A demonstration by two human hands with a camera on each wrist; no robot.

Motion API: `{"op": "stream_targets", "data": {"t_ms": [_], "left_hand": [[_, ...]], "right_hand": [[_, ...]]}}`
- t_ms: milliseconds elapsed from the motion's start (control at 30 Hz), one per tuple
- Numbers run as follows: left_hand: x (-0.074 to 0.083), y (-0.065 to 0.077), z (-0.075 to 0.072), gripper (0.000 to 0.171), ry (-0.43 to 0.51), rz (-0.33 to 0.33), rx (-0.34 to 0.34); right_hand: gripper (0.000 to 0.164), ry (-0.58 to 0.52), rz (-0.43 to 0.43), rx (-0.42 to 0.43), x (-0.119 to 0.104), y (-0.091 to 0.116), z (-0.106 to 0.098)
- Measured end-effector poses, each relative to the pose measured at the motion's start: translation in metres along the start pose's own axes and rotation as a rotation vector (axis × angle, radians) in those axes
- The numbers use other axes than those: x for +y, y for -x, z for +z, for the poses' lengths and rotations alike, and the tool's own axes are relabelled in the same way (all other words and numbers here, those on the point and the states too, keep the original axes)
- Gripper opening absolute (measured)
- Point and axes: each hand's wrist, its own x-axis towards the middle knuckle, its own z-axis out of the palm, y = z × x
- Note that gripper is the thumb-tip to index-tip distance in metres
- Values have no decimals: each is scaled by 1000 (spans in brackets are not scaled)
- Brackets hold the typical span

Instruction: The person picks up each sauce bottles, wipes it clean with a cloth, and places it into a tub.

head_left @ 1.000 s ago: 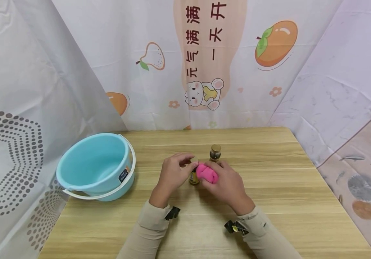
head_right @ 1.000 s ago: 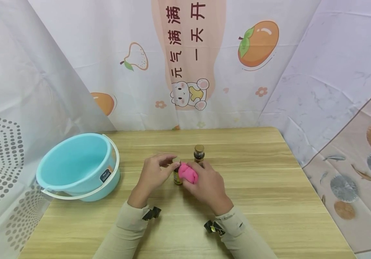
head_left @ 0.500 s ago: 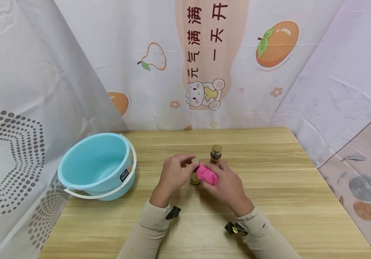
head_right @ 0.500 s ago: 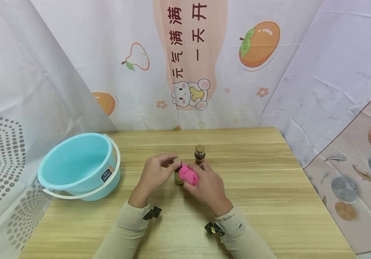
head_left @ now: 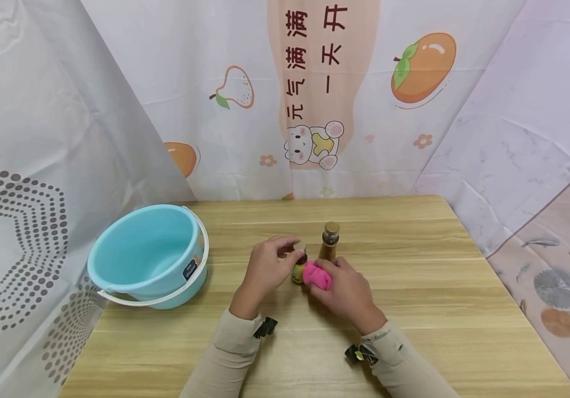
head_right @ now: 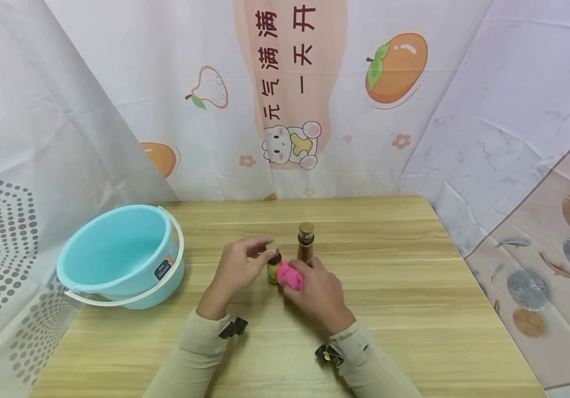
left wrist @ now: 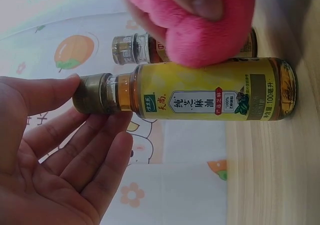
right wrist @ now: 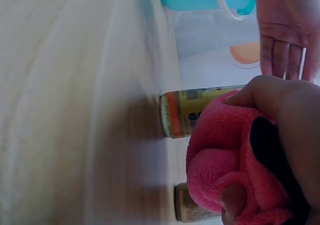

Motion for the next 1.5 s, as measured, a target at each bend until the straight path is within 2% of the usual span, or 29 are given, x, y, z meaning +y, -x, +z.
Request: {"op": "stream_targets", "data": {"t_ms": [200, 433, 567, 700, 833, 1100, 1500], "left_hand": [[0, 0, 0, 27, -1, -7, -2], [-2, 0, 0, 28, 12, -3, -17], [-4, 1, 0, 30, 29, 17, -22], [-6, 1, 1, 33, 32, 57, 16], [-5, -1, 2, 34, 22, 86, 61], [-5, -4, 3, 24, -17, 94, 102], [-3, -5, 1, 20, -25, 122, 95]], "right_hand": [[57, 31, 25, -66, 2, 1, 7], [57, 53, 29, -93, 3, 1, 12], [57, 72, 30, -115, 3, 1, 13], [56, 89, 32, -126, 3, 1, 13], [56, 93, 32, -124, 3, 2, 13], [57, 79, 20, -110, 2, 1, 10], [54, 43, 8, -40, -2, -4, -2]]}}
